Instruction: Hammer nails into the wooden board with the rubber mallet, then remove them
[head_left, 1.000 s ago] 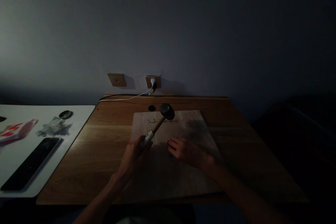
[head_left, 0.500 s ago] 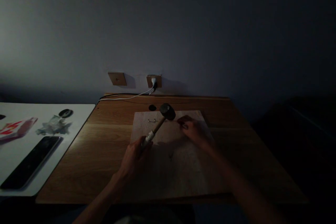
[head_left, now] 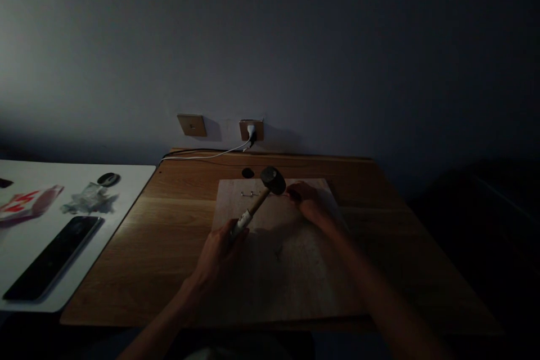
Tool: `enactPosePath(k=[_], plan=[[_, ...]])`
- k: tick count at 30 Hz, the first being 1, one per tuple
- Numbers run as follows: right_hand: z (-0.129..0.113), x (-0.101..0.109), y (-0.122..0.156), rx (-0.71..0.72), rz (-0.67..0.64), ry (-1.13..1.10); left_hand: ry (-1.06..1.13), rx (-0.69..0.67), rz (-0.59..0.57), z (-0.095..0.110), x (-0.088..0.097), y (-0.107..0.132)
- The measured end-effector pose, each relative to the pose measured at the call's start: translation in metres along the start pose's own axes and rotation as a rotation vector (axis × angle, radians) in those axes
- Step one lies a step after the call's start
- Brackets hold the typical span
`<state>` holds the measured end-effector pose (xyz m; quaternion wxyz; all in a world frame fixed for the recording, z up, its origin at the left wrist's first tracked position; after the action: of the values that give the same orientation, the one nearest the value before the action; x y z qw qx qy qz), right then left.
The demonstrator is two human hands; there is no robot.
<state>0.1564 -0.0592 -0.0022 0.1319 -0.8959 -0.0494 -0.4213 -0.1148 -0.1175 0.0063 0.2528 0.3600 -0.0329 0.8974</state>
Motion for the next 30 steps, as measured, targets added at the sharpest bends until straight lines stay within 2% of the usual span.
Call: enactPosePath(k=[8, 13, 16, 19, 22, 24, 27, 30], plan=[[0.007, -0.003, 0.001, -0.104, 0.043, -0.138, -0.007, 0.009, -0.042, 0.002, -0.002, -0.002], [0.006, 0.001, 0.008, -0.127, 0.096, -0.143, -0.127, -0.017, -0.084, 0.021, 0.001, -0.015], [0.01, 0.01, 0.021, -0.13, 0.172, -0.122, -0.243, -0.047, -0.109, 0.035, 0.001, -0.027], [0.012, 0.029, 0.043, -0.118, 0.287, -0.081, -0.32, -0.027, -0.152, 0.037, -0.005, -0.034], [-0.003, 0.041, 0.066, -0.086, 0.339, -0.041, -0.274, -0.039, -0.144, 0.036, -0.007, -0.032], [-0.033, 0.034, 0.076, 0.012, 0.223, 0.001, -0.19, -0.063, -0.114, 0.035, -0.008, -0.027], [-0.099, -0.006, 0.089, 0.291, -0.165, 0.157, -0.086, -0.056, -0.063, 0.027, -0.009, -0.02], [-0.138, -0.038, 0.103, 0.419, -0.397, 0.377, -0.046, -0.034, -0.021, 0.02, -0.01, -0.018]])
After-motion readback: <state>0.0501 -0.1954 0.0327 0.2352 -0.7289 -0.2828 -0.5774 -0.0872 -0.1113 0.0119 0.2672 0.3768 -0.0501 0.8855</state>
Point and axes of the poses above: each hand's wrist, its own y-axis away from the middle knuckle, its own x-axis out of the back of the hand, z = x × y, the point moved 9 cm from there along -y, towards the middle knuckle, and after that the axes turned 12 degrees about -z, right-handed, at the moved point
